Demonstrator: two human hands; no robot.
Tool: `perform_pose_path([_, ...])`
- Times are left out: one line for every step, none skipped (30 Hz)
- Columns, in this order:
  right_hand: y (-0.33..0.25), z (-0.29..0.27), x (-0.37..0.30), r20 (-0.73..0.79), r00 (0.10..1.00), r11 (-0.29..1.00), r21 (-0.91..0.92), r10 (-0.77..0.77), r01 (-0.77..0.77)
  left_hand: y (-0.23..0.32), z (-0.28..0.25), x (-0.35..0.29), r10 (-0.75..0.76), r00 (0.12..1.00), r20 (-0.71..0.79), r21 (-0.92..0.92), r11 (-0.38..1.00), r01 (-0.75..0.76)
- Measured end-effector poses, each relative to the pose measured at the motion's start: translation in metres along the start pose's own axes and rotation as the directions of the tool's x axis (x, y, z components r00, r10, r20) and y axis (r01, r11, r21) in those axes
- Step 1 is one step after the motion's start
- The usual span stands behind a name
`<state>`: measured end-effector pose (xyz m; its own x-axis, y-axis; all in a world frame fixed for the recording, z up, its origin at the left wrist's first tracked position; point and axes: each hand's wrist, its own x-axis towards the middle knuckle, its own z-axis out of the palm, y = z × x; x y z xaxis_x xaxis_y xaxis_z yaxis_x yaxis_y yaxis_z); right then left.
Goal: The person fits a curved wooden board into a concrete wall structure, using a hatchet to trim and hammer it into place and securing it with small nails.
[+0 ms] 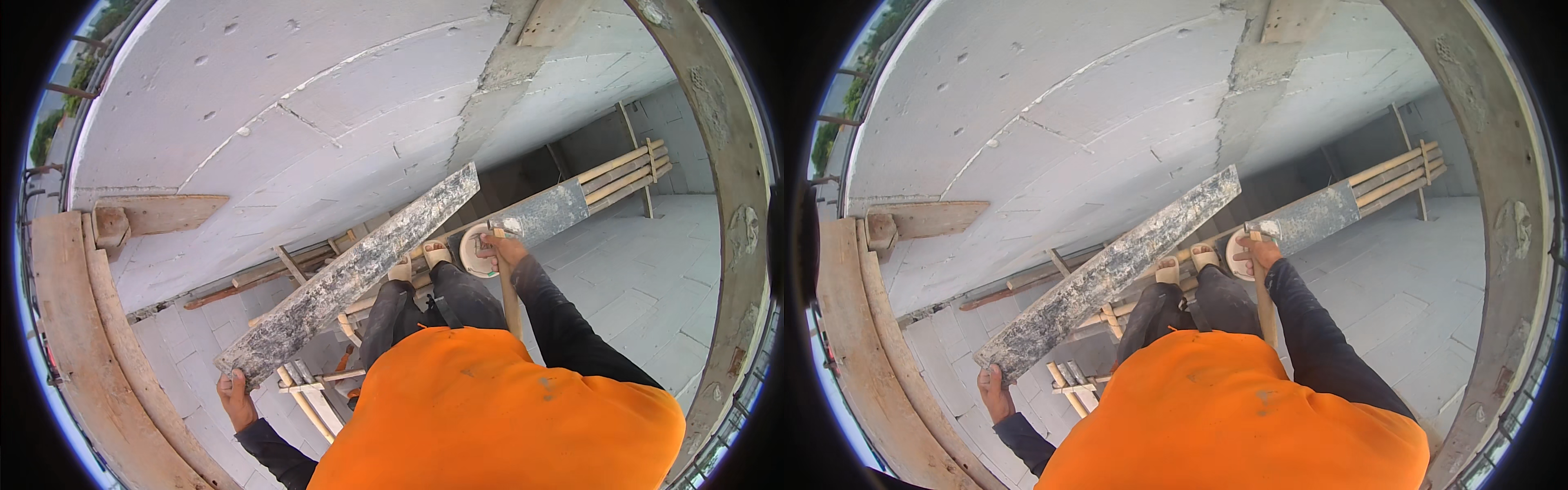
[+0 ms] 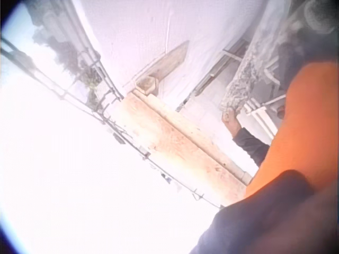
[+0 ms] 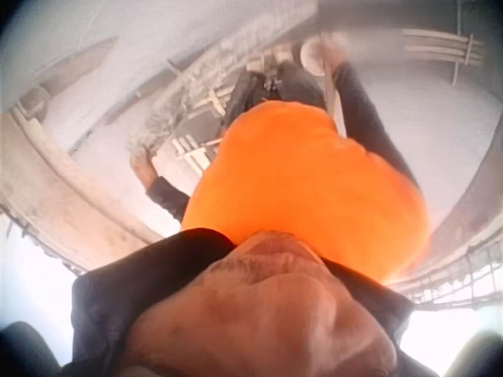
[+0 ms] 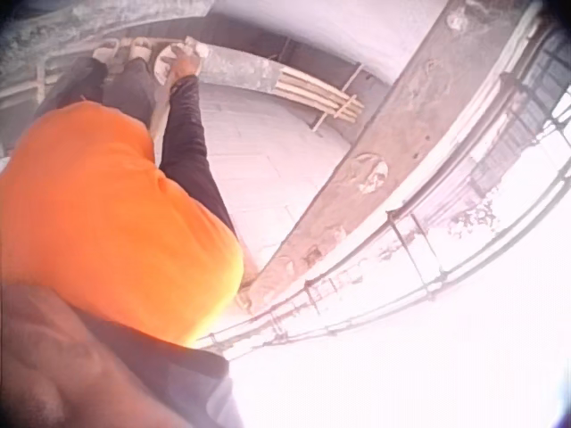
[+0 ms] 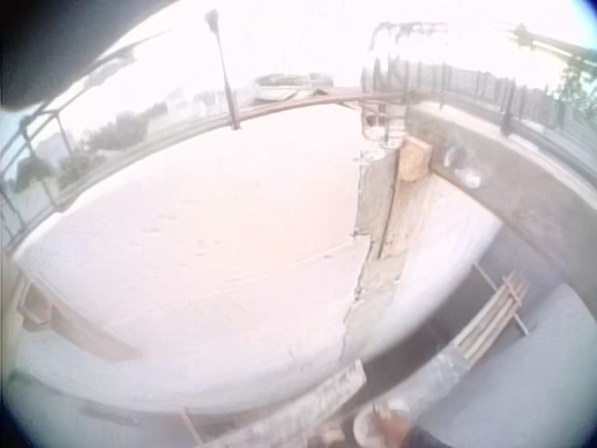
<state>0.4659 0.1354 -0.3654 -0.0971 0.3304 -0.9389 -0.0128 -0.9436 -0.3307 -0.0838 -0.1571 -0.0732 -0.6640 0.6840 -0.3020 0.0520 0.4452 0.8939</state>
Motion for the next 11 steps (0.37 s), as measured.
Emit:
perform_pose_path([0.01,-0.018,0.005,0.032,0.999,0.998,0.06,-0.036,0.034,-0.002,-0.001,0.009,-0.009,0.999,0.042,-0.05,0.999,0.012])
perform_pose_path([0.011,-0.032,-0.001,0.014,0.998,0.987,0.15,-0.054,0.051,-0.008,-0.001,0.018,-0.022,0.996,0.082,-0.102,0.994,0.031])
perform_pose_path([0.013,-0.039,-0.01,-0.003,0.997,0.967,0.244,-0.074,0.072,-0.015,-0.008,0.03,-0.021,0.991,0.129,-0.149,0.988,0.04])
perform_pose_path([0.012,-0.043,-0.02,-0.021,0.995,0.938,0.333,-0.097,0.099,-0.023,-0.015,0.045,-0.018,0.985,0.174,-0.196,0.979,0.053])
perform_pose_path([0.012,-0.043,-0.036,-0.09,0.987,0.908,0.389,-0.133,0.158,-0.024,-0.011,0.059,-0.016,0.977,0.212,-0.243,0.968,0.069])
perform_pose_path([0.018,-0.052,-0.043,-0.1,0.979,0.849,0.488,-0.175,0.202,-0.024,-0.004,0.074,-0.011,0.971,0.239,-0.269,0.96,0.078])
perform_pose_path([0.026,-0.059,-0.047,-0.111,0.969,0.779,0.578,-0.22,0.243,-0.019,0.006,0.085,-0.007,0.964,0.264,-0.293,0.952,0.087])
perform_pose_path([0.037,-0.063,-0.05,-0.12,0.958,0.698,0.661,-0.262,0.274,-0.012,0.012,0.095,-0.004,0.958,0.286,-0.311,0.946,0.097])
perform_pose_path([0.05,-0.067,-0.053,-0.106,0.93,0.62,0.719,-0.351,0.315,-0.009,0.016,0.108,0.011,0.938,0.347,-0.308,0.946,0.103])
perform_pose_path([0.059,-0.072,-0.056,-0.096,0.89,0.538,0.766,-0.445,0.352,-0.01,0.018,0.123,0.03,0.916,0.401,-0.31,0.945,0.105])
perform_pose_path([0.071,-0.077,-0.059,-0.093,0.838,0.454,0.806,-0.537,0.38,-0.013,0.019,0.14,0.049,0.89,0.453,-0.314,0.943,0.108])
